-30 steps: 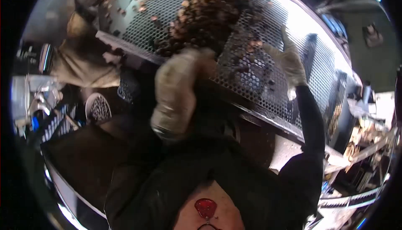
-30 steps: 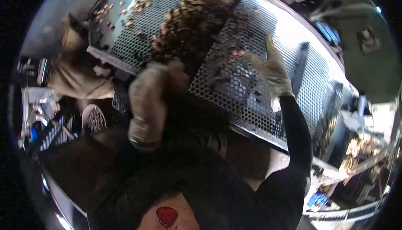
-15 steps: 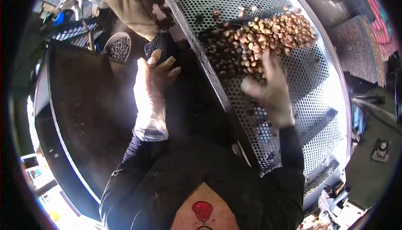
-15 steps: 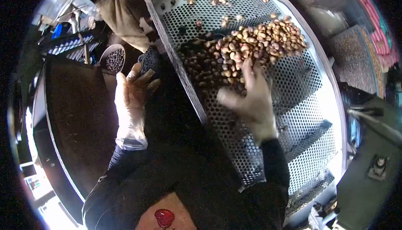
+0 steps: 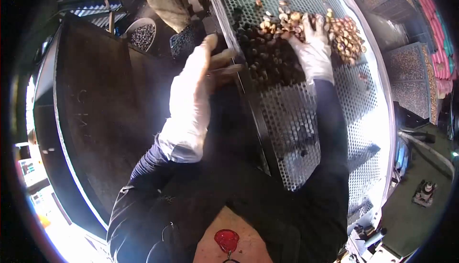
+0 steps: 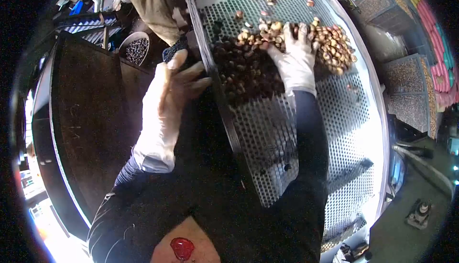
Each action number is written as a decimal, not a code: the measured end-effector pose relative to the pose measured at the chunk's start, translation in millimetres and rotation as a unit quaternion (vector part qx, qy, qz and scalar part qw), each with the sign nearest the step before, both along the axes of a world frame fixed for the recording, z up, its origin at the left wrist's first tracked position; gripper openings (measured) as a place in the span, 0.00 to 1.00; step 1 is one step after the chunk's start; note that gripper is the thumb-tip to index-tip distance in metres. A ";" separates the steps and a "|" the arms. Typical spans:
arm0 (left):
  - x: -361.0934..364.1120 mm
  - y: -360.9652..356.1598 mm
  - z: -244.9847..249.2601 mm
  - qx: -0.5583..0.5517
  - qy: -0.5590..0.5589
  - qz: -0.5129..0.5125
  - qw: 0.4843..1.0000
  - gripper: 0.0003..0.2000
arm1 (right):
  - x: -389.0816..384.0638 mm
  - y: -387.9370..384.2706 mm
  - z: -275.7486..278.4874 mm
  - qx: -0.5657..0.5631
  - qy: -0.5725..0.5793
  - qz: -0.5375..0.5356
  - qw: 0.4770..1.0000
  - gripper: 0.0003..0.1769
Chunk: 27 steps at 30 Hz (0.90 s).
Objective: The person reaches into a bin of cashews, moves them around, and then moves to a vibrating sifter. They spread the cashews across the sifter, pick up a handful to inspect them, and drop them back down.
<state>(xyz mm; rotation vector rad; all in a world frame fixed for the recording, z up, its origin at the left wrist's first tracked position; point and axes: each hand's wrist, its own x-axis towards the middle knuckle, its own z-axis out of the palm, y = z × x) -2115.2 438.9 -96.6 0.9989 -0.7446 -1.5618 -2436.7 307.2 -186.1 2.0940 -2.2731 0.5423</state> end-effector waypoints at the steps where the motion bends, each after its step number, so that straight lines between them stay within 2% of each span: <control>1: -10.6 -3.8 3.1 0.032 0.070 -0.039 0.996 0.48 | -9.5 -4.4 4.2 -0.025 -0.056 0.007 0.998 0.61; 3: -30.4 -11.3 16.4 0.099 0.195 -0.117 0.969 0.59 | -11.4 -4.5 37.7 -0.081 -0.185 0.008 0.979 0.58; 4: -37.3 -15.1 24.6 0.139 0.248 -0.156 0.946 0.65 | -10.7 -5.1 57.2 -0.068 -0.208 -0.051 0.975 0.56; 6: -59.3 -27.7 10.9 0.196 0.295 -0.195 0.915 0.74 | -65.6 -25.2 42.2 -0.089 -0.176 -0.069 0.978 0.55; 7: -70.3 -34.1 4.2 0.226 0.316 -0.212 0.897 0.78 | -77.9 -22.8 49.8 -0.038 -0.197 -0.134 0.971 0.57; 8: -76.4 -38.8 -3.4 0.236 0.323 -0.209 0.892 0.79 | -87.8 -19.2 60.8 0.011 -0.215 -0.197 0.956 0.59; 9: -82.5 -43.5 -10.8 0.245 0.330 -0.206 0.888 0.79 | -117.6 -15.6 48.6 0.021 -0.184 -0.212 0.959 0.61; 11: -88.4 -64.3 -13.7 0.323 0.311 -0.149 0.881 0.75 | -169.7 -25.9 -0.4 0.048 -0.120 -0.242 0.962 0.65; 12: -94.3 -72.5 -17.3 0.335 0.313 -0.132 0.879 0.68 | -165.0 -31.6 -0.2 0.077 -0.009 -0.285 0.956 0.65; 13: -100.8 -80.9 -21.8 0.331 0.325 -0.115 0.879 0.61 | -158.8 -42.5 -10.1 0.040 -0.094 -0.272 0.957 0.65; 15: -117.4 -99.4 -33.8 0.290 0.354 -0.097 0.884 0.49 | -138.2 -53.9 -9.6 0.055 -0.189 -0.253 0.947 0.66; 16: -126.6 -105.6 -42.2 0.286 0.307 -0.071 0.905 0.47 | -126.6 -51.8 -4.5 0.084 -0.209 -0.261 0.939 0.66; 18: -130.9 -130.7 -48.7 0.305 0.394 -0.116 0.859 0.46 | -76.3 -51.1 22.4 0.122 -0.246 -0.262 0.925 0.63; 20: -150.0 -142.0 -36.8 0.378 0.275 -0.065 0.882 0.48 | -32.3 -46.8 45.1 0.145 -0.285 -0.253 0.913 0.59; 23: -196.7 -164.1 -111.1 0.176 0.204 -0.021 0.963 0.49 | 15.6 -39.4 44.2 0.103 -0.313 -0.176 0.928 0.48; 24: -199.2 -171.9 -110.5 0.127 0.206 0.013 0.970 0.50 | 25.2 -36.7 41.1 0.091 -0.324 -0.150 0.930 0.45; 25: -206.9 -180.0 -106.2 0.194 0.190 0.005 0.962 0.48 | 28.3 -37.5 39.5 0.076 -0.335 -0.124 0.931 0.42; 27: -204.9 -196.4 -52.5 0.326 0.170 -0.010 0.930 0.44 | -4.7 -63.6 19.6 0.077 -0.561 -0.047 0.823 0.42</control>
